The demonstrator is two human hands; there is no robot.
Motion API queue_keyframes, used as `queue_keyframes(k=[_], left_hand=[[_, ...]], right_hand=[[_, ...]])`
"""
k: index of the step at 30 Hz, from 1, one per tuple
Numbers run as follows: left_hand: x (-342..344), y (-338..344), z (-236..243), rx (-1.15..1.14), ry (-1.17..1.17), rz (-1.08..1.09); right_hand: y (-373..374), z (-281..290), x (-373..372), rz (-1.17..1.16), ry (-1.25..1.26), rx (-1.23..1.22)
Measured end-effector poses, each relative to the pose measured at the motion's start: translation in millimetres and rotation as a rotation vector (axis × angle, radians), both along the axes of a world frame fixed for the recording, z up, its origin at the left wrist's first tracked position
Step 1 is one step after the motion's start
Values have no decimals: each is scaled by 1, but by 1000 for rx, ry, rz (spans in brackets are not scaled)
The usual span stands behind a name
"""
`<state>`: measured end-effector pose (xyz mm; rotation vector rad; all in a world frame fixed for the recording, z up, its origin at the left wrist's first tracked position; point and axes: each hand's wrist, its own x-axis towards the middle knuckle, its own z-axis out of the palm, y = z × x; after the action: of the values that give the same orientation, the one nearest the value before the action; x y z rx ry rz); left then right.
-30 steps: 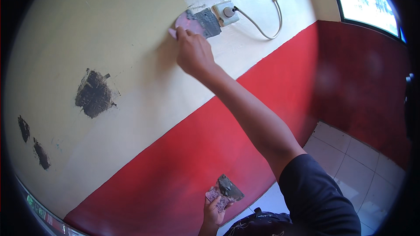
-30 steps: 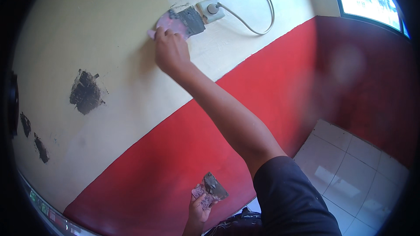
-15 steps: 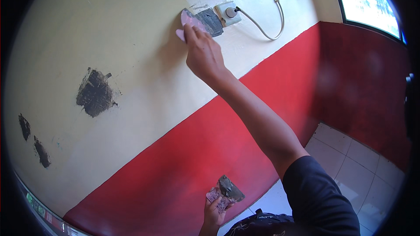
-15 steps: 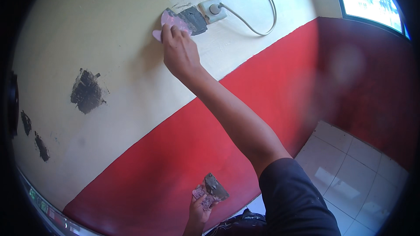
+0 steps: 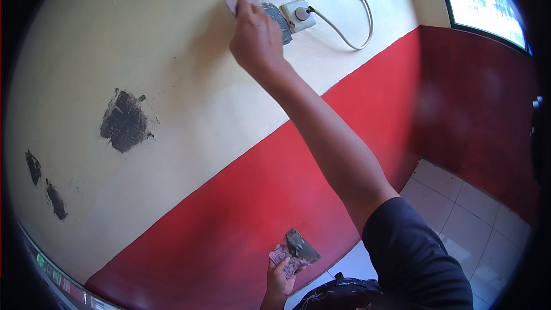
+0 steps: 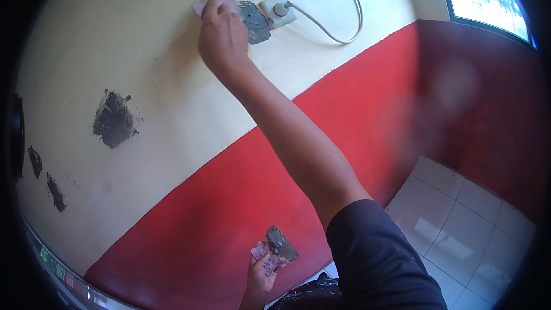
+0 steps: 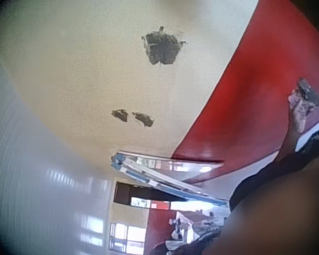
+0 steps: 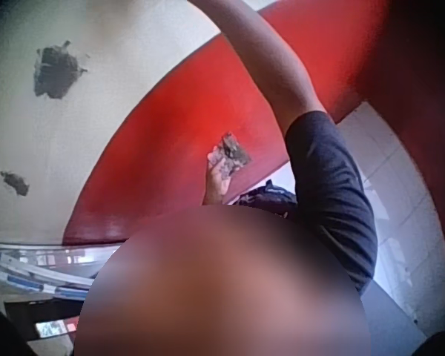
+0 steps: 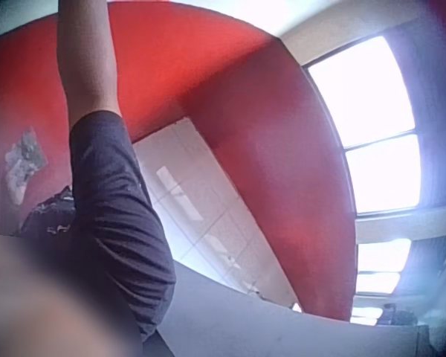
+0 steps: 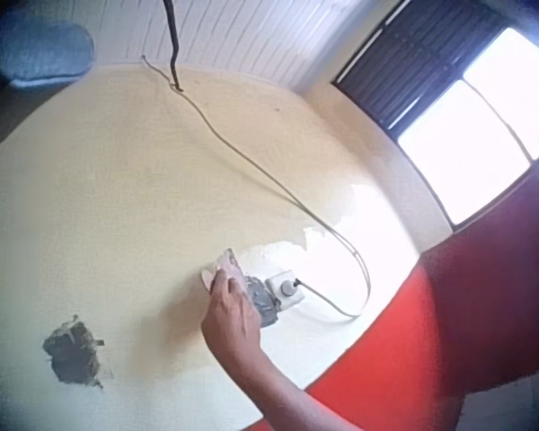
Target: The person applies plaster to a wall with a putty knife, smoothing it over damaged areas.
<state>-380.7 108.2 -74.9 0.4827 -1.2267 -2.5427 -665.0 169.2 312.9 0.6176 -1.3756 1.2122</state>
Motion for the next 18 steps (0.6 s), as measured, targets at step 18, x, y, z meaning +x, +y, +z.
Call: queue_keyframes(k=[18], left_hand=[[9,0,-6,49,69,-23]], right_hand=[[1,-21,10,-119,-172,4]])
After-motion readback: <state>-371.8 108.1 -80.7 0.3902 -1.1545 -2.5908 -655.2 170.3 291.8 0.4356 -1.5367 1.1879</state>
